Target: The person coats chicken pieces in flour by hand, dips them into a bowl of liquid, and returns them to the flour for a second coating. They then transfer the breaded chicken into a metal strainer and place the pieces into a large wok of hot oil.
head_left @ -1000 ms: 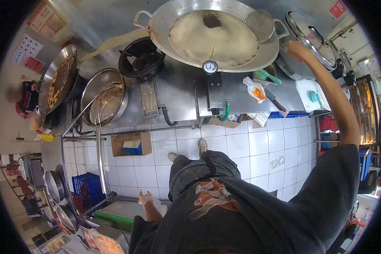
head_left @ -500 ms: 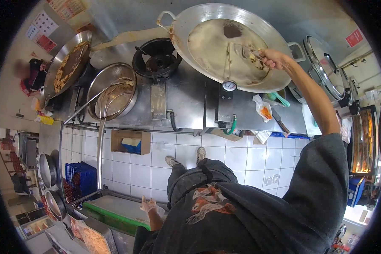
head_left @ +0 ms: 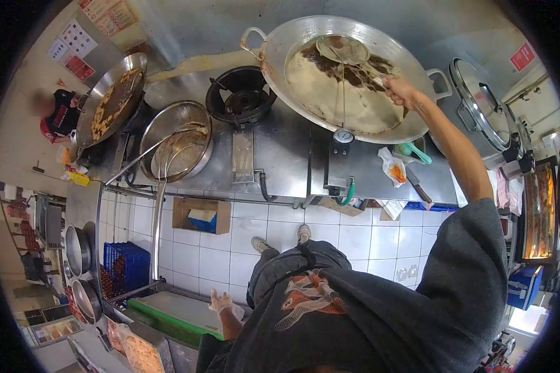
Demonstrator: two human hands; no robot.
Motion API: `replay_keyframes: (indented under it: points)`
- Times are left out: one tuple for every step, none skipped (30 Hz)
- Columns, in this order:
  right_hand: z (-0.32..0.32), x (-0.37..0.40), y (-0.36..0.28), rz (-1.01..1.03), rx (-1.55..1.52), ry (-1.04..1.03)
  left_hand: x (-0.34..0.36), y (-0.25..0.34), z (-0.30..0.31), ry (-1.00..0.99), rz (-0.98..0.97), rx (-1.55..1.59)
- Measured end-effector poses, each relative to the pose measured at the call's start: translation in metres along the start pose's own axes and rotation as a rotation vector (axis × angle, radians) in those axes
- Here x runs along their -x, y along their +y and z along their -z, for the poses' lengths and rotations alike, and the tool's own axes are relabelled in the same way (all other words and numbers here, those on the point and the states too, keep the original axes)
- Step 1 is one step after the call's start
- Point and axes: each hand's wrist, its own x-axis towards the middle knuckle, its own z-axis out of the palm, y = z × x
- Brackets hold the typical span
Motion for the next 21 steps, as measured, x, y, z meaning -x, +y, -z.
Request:
replay_keyframes:
  points:
    - [0.001, 0.006, 0.003, 0.01, 0.054, 0.048, 0.003, 0.002, -0.003, -0.012, 0.004, -0.001]
    - [0.003, 0.014, 0.006, 0.022, 0.107, 0.099, 0.006, 0.004, -0.006, -0.024, 0.007, -0.003]
    - [0.006, 0.02, 0.006, 0.034, 0.16, 0.15, 0.009, 0.005, -0.011, -0.038, 0.011, -0.004]
    - [0.013, 0.022, 0.006, 0.088, 0.344, 0.203, 0.008, 0.005, -0.013, -0.037, 0.015, -0.004]
    - [0.021, 0.026, 0.007, 0.138, 0.529, 0.254, 0.006, 0.005, -0.015, -0.036, 0.019, -0.006]
    - [0.035, 0.023, 0.014, 0.209, 0.696, 0.292, -0.001, 0.003, -0.013, -0.033, 0.023, -0.011]
    - [0.049, 0.021, 0.022, 0.275, 0.864, 0.344, -0.008, 0.003, -0.009, -0.117, 0.018, -0.062]
    - [0.073, 0.008, 0.035, 0.366, 1.016, 0.382, -0.026, -0.001, 0.0, -0.2, 0.016, -0.115]
    - [0.069, 0.026, 0.026, 0.457, 1.168, 0.416, -0.03, 0.0, 0.003, -0.282, 0.016, -0.168]
    - [0.072, 0.05, 0.015, 0.339, 1.214, 0.413, -0.034, 0.0, 0.003, -0.215, 0.033, -0.149]
    - [0.082, 0.059, 0.015, 0.353, 1.222, 0.454, -0.029, 0.001, -0.004, -0.146, 0.051, -0.129]
    - [0.092, 0.065, 0.02, 0.37, 1.232, 0.494, -0.023, 0.001, -0.011, -0.076, 0.069, -0.107]
    - [0.103, 0.071, 0.022, 0.388, 1.243, 0.534, -0.014, 0.001, -0.017, -0.055, 0.06, -0.112]
    - [0.111, 0.084, 0.018, 0.363, 1.285, 0.512, -0.002, 0.001, -0.023, -0.035, 0.051, -0.115]
    - [0.116, 0.103, 0.013, 0.339, 1.326, 0.488, 0.004, 0.002, -0.026, -0.013, 0.041, -0.117]
    - [0.12, 0.118, 0.012, 0.317, 1.367, 0.464, 0.01, 0.004, -0.029, -0.006, 0.034, -0.118]
    - [0.129, 0.126, 0.019, 0.324, 1.367, 0.45, 0.016, 0.006, -0.032, 0.002, 0.026, -0.117]
    - [0.144, 0.133, 0.028, 0.332, 1.368, 0.437, 0.024, 0.007, -0.034, 0.01, 0.02, -0.114]
    - [0.158, 0.142, 0.037, 0.34, 1.369, 0.423, 0.013, 0.005, -0.029, -0.011, 0.032, -0.115]
    - [0.173, 0.15, 0.048, 0.358, 1.356, 0.364, -0.012, 0.002, -0.022, -0.033, 0.043, -0.116]
    - [0.189, 0.158, 0.059, 0.375, 1.34, 0.307, -0.025, 0.0, -0.017, -0.056, 0.052, -0.116]
